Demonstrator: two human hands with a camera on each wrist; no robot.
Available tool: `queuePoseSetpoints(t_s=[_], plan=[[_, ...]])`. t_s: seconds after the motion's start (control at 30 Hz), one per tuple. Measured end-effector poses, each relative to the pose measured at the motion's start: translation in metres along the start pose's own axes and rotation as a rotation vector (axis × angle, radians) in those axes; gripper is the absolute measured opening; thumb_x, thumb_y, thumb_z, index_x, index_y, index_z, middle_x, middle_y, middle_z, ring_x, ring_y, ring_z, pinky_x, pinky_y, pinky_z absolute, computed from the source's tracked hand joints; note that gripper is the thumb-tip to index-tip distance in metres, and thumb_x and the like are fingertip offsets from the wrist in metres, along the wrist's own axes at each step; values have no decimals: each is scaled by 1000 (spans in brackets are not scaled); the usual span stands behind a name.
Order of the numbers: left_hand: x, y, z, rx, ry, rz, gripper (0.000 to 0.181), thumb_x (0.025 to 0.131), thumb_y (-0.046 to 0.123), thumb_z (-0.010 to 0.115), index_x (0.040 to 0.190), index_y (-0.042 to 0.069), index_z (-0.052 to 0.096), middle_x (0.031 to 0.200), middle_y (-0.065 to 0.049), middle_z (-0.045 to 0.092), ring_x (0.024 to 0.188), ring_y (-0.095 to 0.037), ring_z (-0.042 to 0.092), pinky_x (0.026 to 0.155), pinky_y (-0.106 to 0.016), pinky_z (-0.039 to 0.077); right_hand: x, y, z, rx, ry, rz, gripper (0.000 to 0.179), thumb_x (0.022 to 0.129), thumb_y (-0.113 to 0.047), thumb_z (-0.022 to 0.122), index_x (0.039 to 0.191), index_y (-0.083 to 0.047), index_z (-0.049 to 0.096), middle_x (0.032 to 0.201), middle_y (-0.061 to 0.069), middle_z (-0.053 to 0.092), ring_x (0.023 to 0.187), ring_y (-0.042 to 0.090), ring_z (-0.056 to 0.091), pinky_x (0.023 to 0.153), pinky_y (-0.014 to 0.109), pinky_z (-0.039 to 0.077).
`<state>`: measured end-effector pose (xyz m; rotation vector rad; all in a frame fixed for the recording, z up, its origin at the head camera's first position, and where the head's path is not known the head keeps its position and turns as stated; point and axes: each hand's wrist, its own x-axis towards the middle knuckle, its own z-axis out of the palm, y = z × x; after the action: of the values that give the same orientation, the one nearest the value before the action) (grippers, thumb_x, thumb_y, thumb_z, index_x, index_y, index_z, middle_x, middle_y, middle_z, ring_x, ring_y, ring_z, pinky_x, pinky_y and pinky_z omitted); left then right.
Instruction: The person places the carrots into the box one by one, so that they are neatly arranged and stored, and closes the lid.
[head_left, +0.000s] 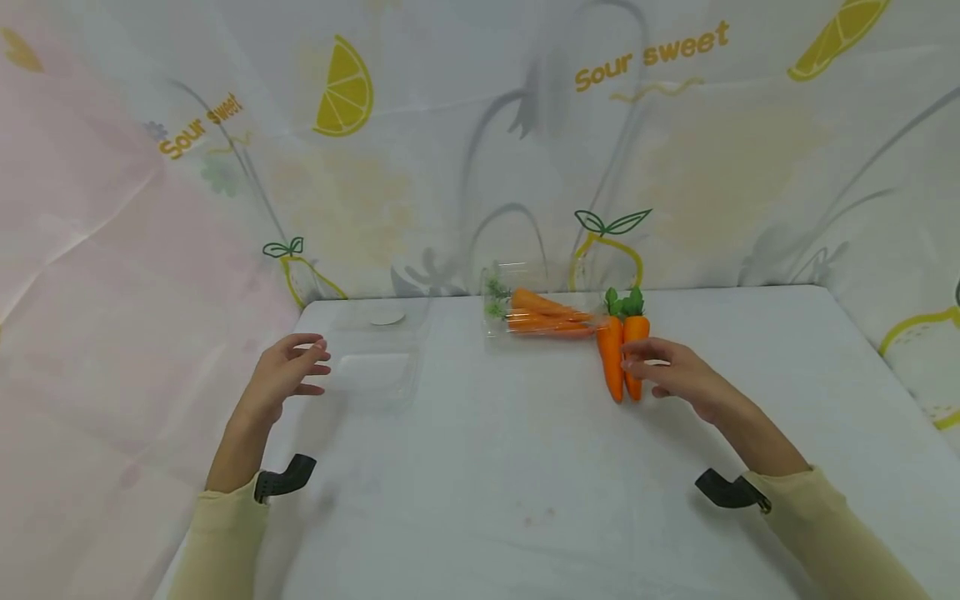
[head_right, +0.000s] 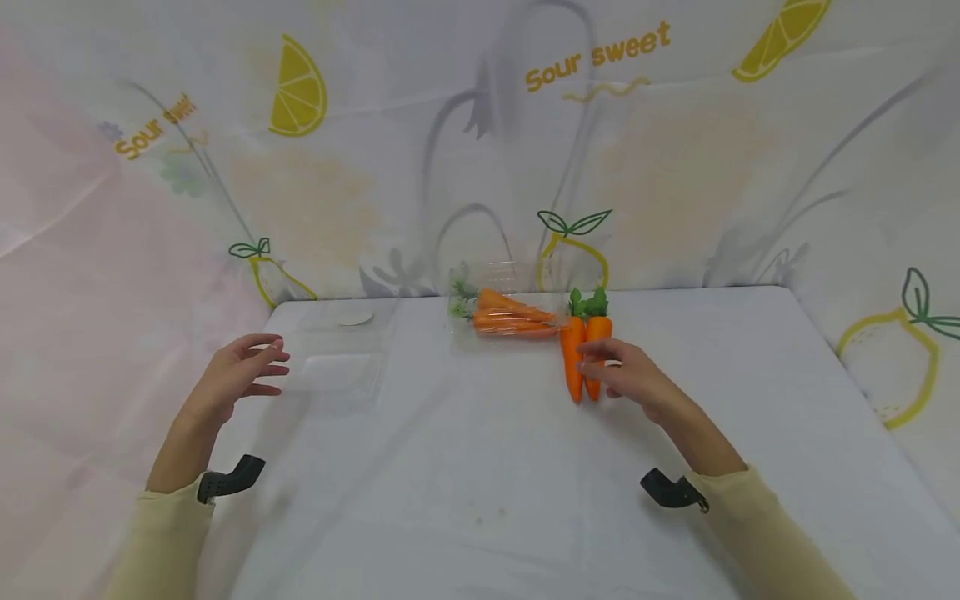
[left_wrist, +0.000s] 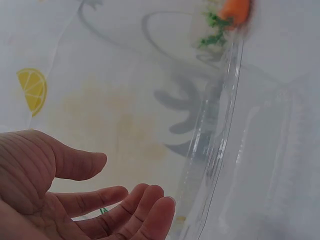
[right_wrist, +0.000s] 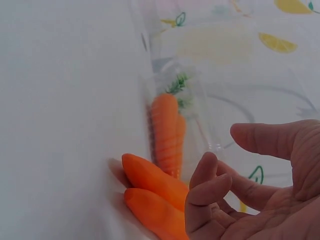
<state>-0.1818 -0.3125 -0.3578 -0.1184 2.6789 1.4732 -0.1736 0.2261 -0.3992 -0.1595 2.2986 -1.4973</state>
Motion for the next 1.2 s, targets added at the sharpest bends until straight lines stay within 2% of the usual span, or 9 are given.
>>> queuePoseSetpoints(t_s=[0.27,0.6,0.73,0.9,1.07,1.2], plan=[[8,-12,-13,32,54,-27,58,103,35,51,140,-9,42,129,-35,53,82,-2,63,68,-28,58,-3,-2,3,27,-19,-7,56,100,-29,59,141,5,44,137,22,50,113,35,53,89,46,49],[22,-35,-20,95,136,-90,55,101,36,53,135,-8,49,124,-27,59,91,-17,59,64,-24,53,-8,-5,5,44,-34,-10,55,99,-28,61,141,3,45,134,21,53,112,35,53,83,39,49],[27,-42,-22,92,84,-121,58,101,36,53,137,-10,47,127,-27,57,96,-21,60,66,-25,55,-9,-5,5,47,-36,-14,54,99,-27,61,141,4,45,133,22,54,111,35,53,82,40,48],[30,-48,-21,49,20,-168,56,102,31,54,136,-12,47,129,-28,57,91,-13,64,72,-30,58,-9,-3,5,50,-43,-19,53,99,-26,60,141,4,45,132,22,55,110,35,54,82,41,48],[31,-49,-17,6,-3,-202,56,101,28,57,135,-14,46,134,-32,53,98,-22,68,76,-36,58,-10,-2,5,55,-48,-28,53,99,-26,60,141,4,46,131,22,55,110,35,53,82,41,49],[31,-49,-16,-22,-7,-223,53,100,22,60,134,-16,46,126,-30,59,97,-23,70,77,-38,58,-9,0,6,55,-47,-28,53,99,-26,61,140,4,47,130,21,56,109,34,53,82,40,49]])
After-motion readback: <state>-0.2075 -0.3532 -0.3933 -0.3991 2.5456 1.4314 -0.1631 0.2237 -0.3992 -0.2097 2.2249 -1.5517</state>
